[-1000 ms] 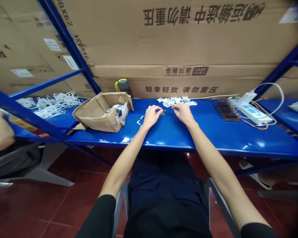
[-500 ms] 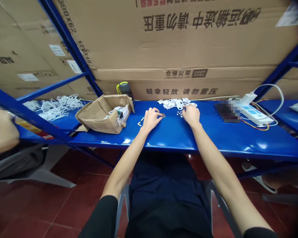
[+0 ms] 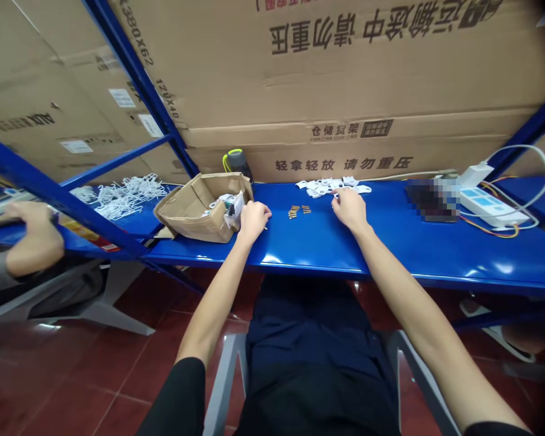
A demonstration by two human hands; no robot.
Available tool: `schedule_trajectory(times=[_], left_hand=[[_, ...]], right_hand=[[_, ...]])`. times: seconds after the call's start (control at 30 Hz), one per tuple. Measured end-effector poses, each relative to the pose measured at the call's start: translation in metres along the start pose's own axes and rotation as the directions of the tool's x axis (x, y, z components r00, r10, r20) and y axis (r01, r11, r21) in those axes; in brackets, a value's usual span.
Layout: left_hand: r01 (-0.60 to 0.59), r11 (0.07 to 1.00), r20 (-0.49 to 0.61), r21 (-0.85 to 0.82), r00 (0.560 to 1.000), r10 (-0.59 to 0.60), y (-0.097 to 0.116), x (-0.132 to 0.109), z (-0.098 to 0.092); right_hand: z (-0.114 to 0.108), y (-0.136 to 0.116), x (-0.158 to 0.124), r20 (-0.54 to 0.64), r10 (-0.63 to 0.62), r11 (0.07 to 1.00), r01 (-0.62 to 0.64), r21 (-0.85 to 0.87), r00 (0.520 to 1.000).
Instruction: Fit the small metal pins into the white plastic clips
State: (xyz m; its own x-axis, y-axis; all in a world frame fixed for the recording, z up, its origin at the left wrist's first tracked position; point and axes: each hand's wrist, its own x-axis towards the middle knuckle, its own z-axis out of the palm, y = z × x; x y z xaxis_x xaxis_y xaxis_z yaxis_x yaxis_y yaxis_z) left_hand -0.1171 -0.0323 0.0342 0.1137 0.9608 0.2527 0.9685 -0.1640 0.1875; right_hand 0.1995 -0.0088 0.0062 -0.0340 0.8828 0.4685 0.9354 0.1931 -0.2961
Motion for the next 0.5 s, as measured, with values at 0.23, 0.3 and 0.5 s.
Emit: schedule_trajectory(times=[0.23,0.3,0.5], left_hand=[[-0.077,0.833,-0.161,-0.548,0.987,-0.015,0.044,0.021,0.016],[-0.106,0.702,-0.176,-0.704,0.984,-0.028,0.065,0.029,0.027],[-0.130,0.367,-0.162,-0.921,0.985,-0.058,0.103,0.036,0.058]], right_hand=[[0.006,-0.022,-0.006,0.014,-0.310,0.870,0.278,0.407,0.951],[0.007,-0.033,-0.008,0.019,-0.311,0.818,0.257,0.515,0.950],[0.000,-0.041,-0.010,-0.065,-0.111,0.766,0.128,0.630,0.992]])
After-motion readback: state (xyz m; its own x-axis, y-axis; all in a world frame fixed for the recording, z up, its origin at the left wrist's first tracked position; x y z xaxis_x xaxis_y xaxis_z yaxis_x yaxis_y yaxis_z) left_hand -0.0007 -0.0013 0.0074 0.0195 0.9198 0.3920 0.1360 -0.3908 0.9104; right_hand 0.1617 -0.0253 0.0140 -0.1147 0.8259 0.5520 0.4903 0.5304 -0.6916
